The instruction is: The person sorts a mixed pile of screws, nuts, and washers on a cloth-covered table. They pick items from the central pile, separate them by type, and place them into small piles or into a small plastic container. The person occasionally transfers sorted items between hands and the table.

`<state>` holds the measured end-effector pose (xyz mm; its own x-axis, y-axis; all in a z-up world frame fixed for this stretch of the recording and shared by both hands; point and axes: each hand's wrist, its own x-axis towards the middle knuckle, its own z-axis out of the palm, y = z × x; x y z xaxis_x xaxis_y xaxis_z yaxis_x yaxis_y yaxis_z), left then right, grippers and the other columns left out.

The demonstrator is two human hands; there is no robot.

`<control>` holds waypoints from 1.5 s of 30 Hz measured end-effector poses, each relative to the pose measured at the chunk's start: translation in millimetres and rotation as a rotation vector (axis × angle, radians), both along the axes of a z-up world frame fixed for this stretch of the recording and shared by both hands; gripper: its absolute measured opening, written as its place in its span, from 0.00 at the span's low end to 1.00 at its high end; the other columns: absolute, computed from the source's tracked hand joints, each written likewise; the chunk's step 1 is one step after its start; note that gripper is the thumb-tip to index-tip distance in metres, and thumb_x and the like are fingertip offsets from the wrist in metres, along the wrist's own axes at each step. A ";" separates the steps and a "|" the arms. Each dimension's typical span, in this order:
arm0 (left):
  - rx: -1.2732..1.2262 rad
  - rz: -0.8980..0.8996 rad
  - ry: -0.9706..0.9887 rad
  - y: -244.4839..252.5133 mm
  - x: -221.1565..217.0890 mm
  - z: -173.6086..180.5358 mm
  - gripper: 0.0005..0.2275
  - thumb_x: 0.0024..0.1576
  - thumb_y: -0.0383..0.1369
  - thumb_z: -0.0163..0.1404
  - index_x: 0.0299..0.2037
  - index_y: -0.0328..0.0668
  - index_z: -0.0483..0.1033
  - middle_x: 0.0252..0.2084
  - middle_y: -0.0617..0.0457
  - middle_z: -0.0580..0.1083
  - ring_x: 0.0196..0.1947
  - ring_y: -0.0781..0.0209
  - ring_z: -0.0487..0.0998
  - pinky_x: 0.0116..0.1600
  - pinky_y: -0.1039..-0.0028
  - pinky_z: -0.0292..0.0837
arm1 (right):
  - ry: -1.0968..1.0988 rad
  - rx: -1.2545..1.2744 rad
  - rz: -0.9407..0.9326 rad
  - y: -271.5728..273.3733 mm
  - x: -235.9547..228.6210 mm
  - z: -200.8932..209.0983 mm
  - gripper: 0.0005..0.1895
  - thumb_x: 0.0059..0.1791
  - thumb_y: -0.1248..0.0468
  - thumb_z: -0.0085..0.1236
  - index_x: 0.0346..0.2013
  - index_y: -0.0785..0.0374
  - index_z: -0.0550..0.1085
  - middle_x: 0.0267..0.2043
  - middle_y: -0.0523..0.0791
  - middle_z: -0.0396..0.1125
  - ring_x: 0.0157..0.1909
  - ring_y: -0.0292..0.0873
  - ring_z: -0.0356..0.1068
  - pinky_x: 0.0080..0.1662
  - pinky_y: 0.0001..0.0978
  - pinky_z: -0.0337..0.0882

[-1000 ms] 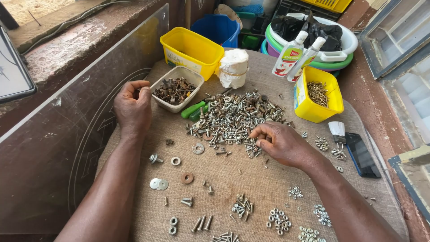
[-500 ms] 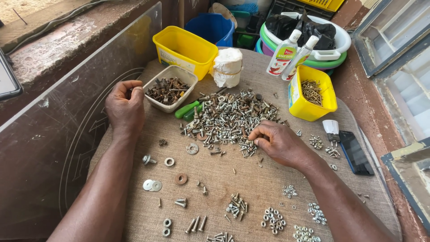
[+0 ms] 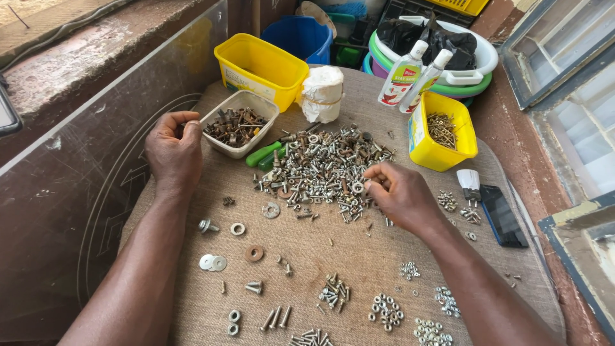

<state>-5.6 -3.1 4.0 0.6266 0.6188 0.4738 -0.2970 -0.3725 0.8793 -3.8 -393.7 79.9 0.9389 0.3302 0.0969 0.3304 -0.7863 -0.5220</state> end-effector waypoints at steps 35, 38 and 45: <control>-0.010 0.027 -0.009 6.4 8.6 -6.8 0.09 0.59 0.28 0.56 0.46 0.49 0.87 0.24 0.56 0.73 0.26 0.71 0.69 0.33 0.76 0.68 | 0.102 -0.023 0.139 30.4 -15.8 13.6 0.12 0.56 0.62 0.56 0.50 0.58 0.83 0.39 0.49 0.77 0.37 0.43 0.73 0.41 0.36 0.73; -0.018 0.021 -0.002 8.0 12.6 -10.9 0.08 0.59 0.29 0.56 0.45 0.50 0.87 0.23 0.58 0.72 0.26 0.71 0.68 0.32 0.77 0.67 | 0.167 -0.123 0.093 21.7 -24.2 21.9 0.11 0.55 0.65 0.57 0.49 0.59 0.84 0.36 0.48 0.77 0.33 0.40 0.69 0.37 0.32 0.70; -0.028 0.007 -0.025 5.1 9.3 -8.1 0.09 0.60 0.28 0.55 0.46 0.49 0.87 0.24 0.58 0.73 0.26 0.73 0.68 0.32 0.79 0.67 | 0.138 -0.246 0.172 37.7 -54.7 37.8 0.15 0.53 0.65 0.59 0.53 0.57 0.84 0.35 0.45 0.72 0.31 0.38 0.67 0.33 0.29 0.71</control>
